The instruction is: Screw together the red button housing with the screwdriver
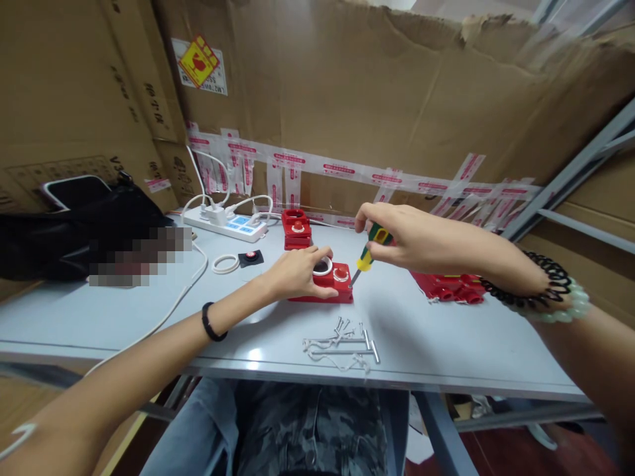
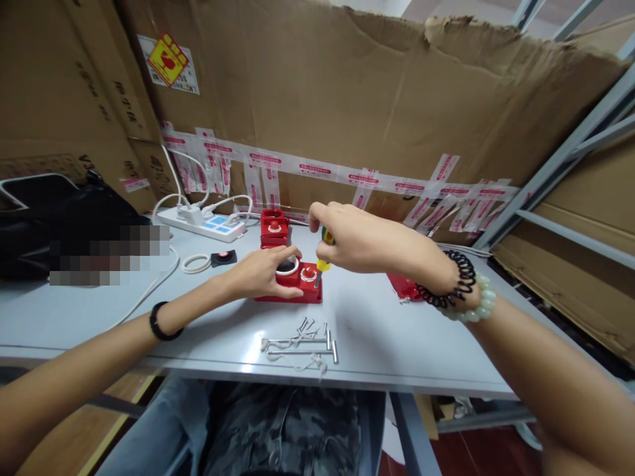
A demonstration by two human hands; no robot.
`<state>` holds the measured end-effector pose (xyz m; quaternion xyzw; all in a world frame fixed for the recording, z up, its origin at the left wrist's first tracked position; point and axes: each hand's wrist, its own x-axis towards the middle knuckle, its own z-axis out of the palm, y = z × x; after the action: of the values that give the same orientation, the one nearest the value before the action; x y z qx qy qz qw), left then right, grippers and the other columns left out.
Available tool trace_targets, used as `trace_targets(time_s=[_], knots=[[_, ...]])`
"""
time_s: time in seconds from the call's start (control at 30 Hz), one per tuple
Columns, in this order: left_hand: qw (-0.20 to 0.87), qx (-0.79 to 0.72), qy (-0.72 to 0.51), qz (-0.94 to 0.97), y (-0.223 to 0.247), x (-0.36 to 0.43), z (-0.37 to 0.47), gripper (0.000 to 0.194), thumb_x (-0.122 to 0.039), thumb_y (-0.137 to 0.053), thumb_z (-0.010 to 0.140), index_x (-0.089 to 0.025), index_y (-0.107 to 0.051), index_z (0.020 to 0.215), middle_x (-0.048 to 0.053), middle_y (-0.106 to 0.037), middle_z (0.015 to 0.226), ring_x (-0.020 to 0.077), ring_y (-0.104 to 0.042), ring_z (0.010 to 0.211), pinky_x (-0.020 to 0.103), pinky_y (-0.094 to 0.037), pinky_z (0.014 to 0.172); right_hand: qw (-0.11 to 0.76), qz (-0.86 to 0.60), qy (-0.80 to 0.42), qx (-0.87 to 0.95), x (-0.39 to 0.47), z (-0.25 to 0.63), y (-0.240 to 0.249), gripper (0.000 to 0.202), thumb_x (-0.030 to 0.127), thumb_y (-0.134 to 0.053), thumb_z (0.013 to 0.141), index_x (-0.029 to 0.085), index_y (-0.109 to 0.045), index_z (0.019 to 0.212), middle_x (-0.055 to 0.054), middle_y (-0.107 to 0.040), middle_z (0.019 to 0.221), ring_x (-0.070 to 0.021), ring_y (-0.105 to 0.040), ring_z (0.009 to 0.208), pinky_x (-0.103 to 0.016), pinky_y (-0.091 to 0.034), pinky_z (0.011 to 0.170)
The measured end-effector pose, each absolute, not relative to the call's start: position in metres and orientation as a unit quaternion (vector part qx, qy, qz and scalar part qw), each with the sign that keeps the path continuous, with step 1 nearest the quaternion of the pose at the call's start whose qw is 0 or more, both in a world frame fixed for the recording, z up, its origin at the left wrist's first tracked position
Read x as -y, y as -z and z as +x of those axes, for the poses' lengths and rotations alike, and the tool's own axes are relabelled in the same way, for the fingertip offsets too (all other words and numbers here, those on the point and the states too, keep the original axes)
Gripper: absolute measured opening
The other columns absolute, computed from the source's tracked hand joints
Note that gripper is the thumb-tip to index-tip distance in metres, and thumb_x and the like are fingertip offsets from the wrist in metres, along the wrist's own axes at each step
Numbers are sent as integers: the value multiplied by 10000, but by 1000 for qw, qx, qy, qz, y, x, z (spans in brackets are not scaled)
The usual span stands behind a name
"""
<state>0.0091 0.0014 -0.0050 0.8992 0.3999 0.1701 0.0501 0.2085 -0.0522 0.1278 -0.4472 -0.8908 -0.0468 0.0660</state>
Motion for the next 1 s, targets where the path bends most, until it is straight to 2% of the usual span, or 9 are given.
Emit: trace_targets(time_s=[0.1,0.17,0.33,0.4,0.53,0.7,0.77,0.87,1.0], knots=[[50,-401,-168,899,5,-2,9,663,-686,-592,685,-225,-470,1146,79,-634,1018,257,-618,830,307,-422,651,91,-474,83,872,50,207,-124,102,290,-541,823,206,-542,879,-42,-609,784,-181,-525,688,-306,-362,601],[49,-403,-168,898,5,-2,9,663,-687,-589,688,-224,-469,1146,80,-634,1017,256,-618,827,306,-420,647,104,-470,80,873,49,205,-123,67,263,-522,832,205,-554,842,-37,-607,755,-181,-527,689,-307,-367,609],[51,-402,-169,898,5,-2,9,648,-685,-586,689,-229,-474,1136,76,-633,1002,253,-618,829,297,-414,636,101,-433,53,894,51,201,-125,219,158,-609,706,209,-585,918,-50,-620,945,-195,-555,841,-300,-406,680],[52,-401,-170,899,5,-2,9,651,-684,-589,687,-228,-475,1137,75,-634,1005,254,-618,829,299,-418,641,99,-448,79,885,51,202,-122,236,216,-630,721,200,-570,949,-65,-615,931,-214,-553,845,-313,-408,676],[52,-404,-170,897,5,-1,9,661,-677,-600,684,-220,-478,1145,81,-637,1026,260,-621,822,312,-428,650,127,-502,129,846,46,205,-116,261,353,-565,820,186,-524,1017,-49,-571,734,-207,-522,680,-322,-379,587],[53,-406,-166,897,5,-1,9,674,-690,-592,685,-223,-469,1155,80,-640,1018,260,-625,828,302,-420,637,147,-457,43,876,46,203,-123,301,179,-634,714,226,-517,987,-38,-616,892,-190,-549,775,-304,-415,643],[54,-405,-164,898,5,-1,9,670,-688,-590,687,-227,-467,1157,81,-637,1026,261,-625,840,300,-421,647,143,-449,39,881,48,200,-125,279,192,-649,697,225,-532,948,-46,-617,947,-201,-553,827,-313,-422,672],[52,-403,-166,898,4,-1,10,657,-675,-595,690,-226,-467,1152,81,-634,1038,264,-625,849,305,-425,659,145,-472,58,868,48,197,-122,212,281,-602,774,200,-533,958,-66,-617,905,-213,-551,819,-332,-412,673],[46,-406,-162,898,4,0,10,650,-678,-595,692,-215,-475,1132,82,-633,1006,264,-622,817,302,-416,628,148,-479,31,865,46,196,-120,180,199,-586,750,205,-534,923,-37,-615,828,-188,-543,756,-306,-396,625]])
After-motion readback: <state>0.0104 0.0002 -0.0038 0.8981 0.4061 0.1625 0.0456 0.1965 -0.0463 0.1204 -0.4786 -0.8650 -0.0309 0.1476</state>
